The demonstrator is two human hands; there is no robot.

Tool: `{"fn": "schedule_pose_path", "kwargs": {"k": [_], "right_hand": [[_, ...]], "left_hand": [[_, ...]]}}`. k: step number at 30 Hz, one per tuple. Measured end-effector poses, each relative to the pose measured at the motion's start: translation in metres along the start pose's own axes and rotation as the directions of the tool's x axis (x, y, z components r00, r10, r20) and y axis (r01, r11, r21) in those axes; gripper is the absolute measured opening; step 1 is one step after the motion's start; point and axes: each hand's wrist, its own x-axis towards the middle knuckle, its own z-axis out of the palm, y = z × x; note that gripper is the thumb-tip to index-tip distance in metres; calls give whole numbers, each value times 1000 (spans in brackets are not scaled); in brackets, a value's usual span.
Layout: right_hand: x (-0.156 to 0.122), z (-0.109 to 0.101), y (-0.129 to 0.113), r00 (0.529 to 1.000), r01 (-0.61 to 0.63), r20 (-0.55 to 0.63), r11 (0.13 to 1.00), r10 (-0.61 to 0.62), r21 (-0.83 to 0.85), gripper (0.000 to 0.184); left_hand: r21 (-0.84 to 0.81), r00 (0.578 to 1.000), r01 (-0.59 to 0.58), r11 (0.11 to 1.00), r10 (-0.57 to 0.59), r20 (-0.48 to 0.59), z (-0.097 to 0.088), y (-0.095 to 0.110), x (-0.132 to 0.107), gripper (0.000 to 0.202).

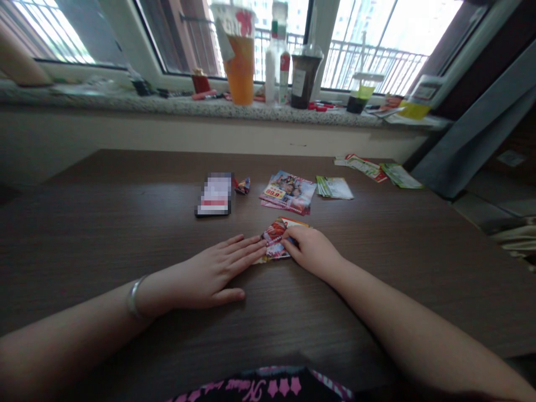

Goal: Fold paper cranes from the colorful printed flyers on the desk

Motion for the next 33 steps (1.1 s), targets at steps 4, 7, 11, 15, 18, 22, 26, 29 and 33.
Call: {"fn": "schedule_pose_path", "kwargs": {"k": [4, 7, 11, 15, 18, 22, 26, 29, 33], "right_hand": [[1, 3, 2, 999, 12, -31, 998, -13, -56, 12], [1, 4, 2, 999, 1, -45, 996, -5, -90, 11], [2, 2, 2, 999, -37, -34, 993, 34, -113, 10], [1, 0, 5, 994, -105, -23, 984, 103, -144, 11], [2, -1, 9, 996, -90, -20, 989, 88, -115, 9], [3, -1, 13, 997, -82, -5, 994, 81, -73, 7], [3, -2, 16, 996, -84, 18, 995, 85, -51, 7], [3, -4, 18, 995, -94, 40, 994, 97, -63, 8], [3, -5, 21, 991, -106, 68, 990, 113, -93, 10]], "left_hand": [[9, 1000, -16, 1000, 17, -25, 0, 0, 0, 75], [6, 999, -14, 1000, 14, -34, 1, 0, -1, 74], [1, 999, -10, 1000, 10, -36, 2, -1, -1, 74], [-2, 1000, 0, 1000, 0, 2, 1, 0, -1, 75], [-12, 999, 9, 1000, -9, 33, 0, 1, 0, 76], [-26, 999, 8, 1000, -7, 40, -2, 2, 2, 76], [-42, 1000, -5, 999, 6, 28, -3, 1, 3, 77], [-57, 1000, -18, 998, 19, 7, -3, 0, 3, 76], [-65, 1000, -20, 998, 21, 18, -4, 0, 2, 77]]}}
